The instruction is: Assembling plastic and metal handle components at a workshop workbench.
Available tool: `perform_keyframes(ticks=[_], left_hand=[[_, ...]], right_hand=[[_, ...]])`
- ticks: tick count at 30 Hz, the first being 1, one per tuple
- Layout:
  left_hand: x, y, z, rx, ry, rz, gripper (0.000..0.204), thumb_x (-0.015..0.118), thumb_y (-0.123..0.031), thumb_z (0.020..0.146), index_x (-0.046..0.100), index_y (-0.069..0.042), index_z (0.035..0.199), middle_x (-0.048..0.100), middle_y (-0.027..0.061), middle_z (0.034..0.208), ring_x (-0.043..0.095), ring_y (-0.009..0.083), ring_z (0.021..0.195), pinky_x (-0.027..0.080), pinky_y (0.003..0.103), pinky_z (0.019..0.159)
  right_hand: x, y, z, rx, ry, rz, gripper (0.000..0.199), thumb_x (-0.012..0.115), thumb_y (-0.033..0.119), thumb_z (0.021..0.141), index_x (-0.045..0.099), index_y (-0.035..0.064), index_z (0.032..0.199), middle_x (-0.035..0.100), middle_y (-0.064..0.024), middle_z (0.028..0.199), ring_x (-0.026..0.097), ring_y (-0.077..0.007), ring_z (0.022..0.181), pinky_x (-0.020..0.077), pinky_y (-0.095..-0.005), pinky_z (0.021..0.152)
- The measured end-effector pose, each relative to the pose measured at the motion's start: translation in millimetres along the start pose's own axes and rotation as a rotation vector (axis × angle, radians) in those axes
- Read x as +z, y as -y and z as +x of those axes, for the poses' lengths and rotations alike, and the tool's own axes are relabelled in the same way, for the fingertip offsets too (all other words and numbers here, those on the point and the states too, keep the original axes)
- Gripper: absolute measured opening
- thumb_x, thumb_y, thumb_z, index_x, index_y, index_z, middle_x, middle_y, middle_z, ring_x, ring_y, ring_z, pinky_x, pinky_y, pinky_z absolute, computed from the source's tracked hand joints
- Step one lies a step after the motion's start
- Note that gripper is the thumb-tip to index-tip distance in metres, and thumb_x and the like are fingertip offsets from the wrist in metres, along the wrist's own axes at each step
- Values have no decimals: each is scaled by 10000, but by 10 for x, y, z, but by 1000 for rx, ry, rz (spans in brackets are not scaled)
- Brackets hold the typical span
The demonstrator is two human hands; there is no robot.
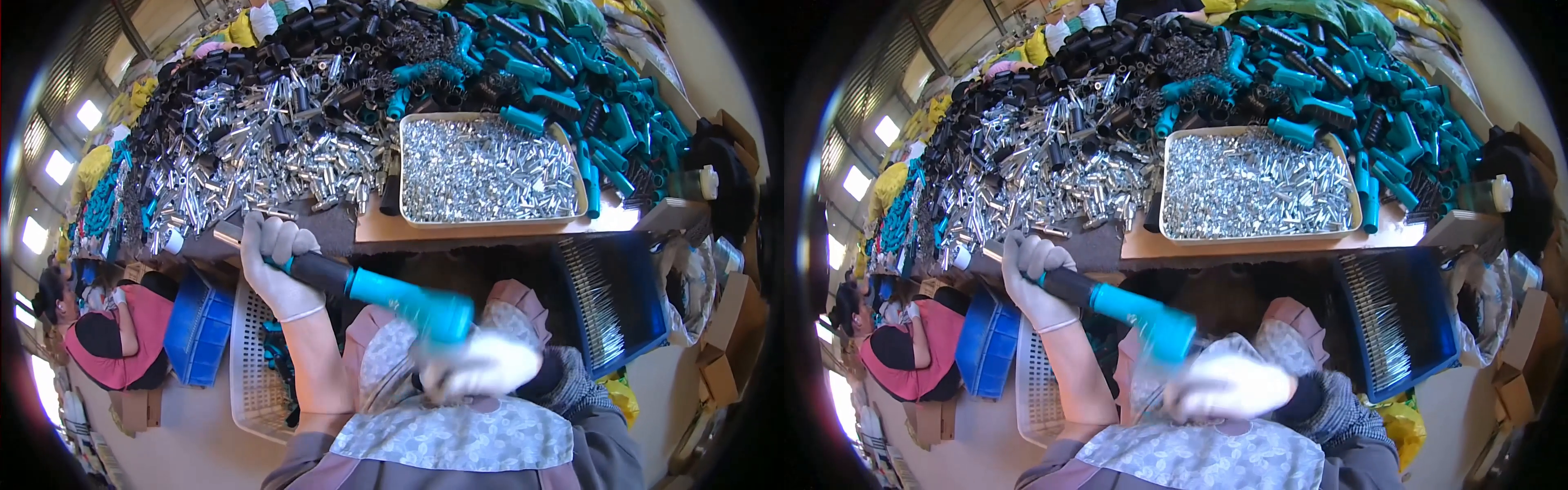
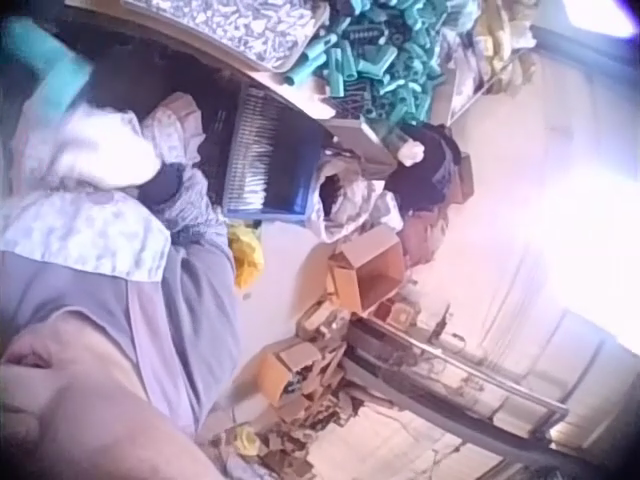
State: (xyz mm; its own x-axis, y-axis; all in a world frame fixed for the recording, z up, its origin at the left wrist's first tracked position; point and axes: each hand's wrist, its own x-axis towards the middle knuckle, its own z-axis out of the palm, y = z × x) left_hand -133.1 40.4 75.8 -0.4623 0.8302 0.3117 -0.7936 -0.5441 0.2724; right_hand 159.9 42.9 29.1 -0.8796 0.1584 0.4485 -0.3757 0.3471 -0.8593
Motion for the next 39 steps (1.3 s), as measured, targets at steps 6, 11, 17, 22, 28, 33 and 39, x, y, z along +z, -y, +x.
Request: perform_keyframes(ticks=[6, 11, 17, 22, 28, 33, 39], left_hand=[[-134, -119, 3, -33, 37, -164, 138, 543, -188, 1051, 623, -106, 975, 300, -99, 627, 322, 26, 521, 311, 241, 564], [-35, -30, -97, 49, 50, -100, 137, 545, -176, 1045, 645, -85, 1018, 319, -99, 632, 350, 21, 532, 349, 238, 578], [-151, -32, -77, 46, 31, -121, 156, 545, -174, 1045, 661, -75, 1080, 355, -106, 637, 381, 11, 533, 366, 233, 581], [-291, -78, 93, 15, 95, -121, 128, 544, -177, 1045, 652, -110, 1043, 350, -106, 649, 360, 11, 531, 356, 233, 581], [-152, 41, -18, 26, 37, -144, 110, 563, -183, 1035, 648, -114, 1037, 334, -106, 642, 333, 14, 524, 311, 226, 557], [-216, 159, -166, 114, -113, 103, 63, 565, -194, 1037, 560, -144, 1000, 252, -94, 606, 253, 33, 486, 258, 244, 493], [-92, 213, -305, 28, -72, -120, 92, 575, -174, 1026, 641, -132, 1076, 314, -101, 632, 312, 19, 511, 299, 237, 529]], right_hand=[[28, 111, 129, 96, 99, -78, 286, 583, 230, 998, 645, 59, 1218, 670, -129, 847, 674, -280, 754, 543, -365, 699], [-154, 167, 281, 598, -264, -347, 561, 559, 90, 925, 468, 63, 1478, 636, -205, 790, 683, -316, 728, 552, -385, 698], [-346, 173, 129, 348, -87, 156, 394, 510, 201, 1048, 588, -14, 1369, 655, -95, 865, 631, -136, 714, 511, -287, 661], [-126, 216, 265, 237, 240, 55, 321, 607, 234, 995, 648, 40, 1249, 683, -164, 893, 682, -281, 793, 541, -363, 790], [-58, -124, 252, -78, -63, -424, 326, 591, 101, 932, 654, 57, 1249, 685, -156, 951, 688, -319, 796, 547, -387, 718], [-360, 348, 686, -323, -141, -214, 326, 662, 264, 875, 677, 21, 1092, 625, -204, 1147, 606, -430, 1015, 459, -541, 900], [-72, -173, 271, 129, -559, -254, 422, 601, 105, 822, 643, -35, 1218, 648, -235, 1201, 600, -442, 1121, 484, -449, 999]])
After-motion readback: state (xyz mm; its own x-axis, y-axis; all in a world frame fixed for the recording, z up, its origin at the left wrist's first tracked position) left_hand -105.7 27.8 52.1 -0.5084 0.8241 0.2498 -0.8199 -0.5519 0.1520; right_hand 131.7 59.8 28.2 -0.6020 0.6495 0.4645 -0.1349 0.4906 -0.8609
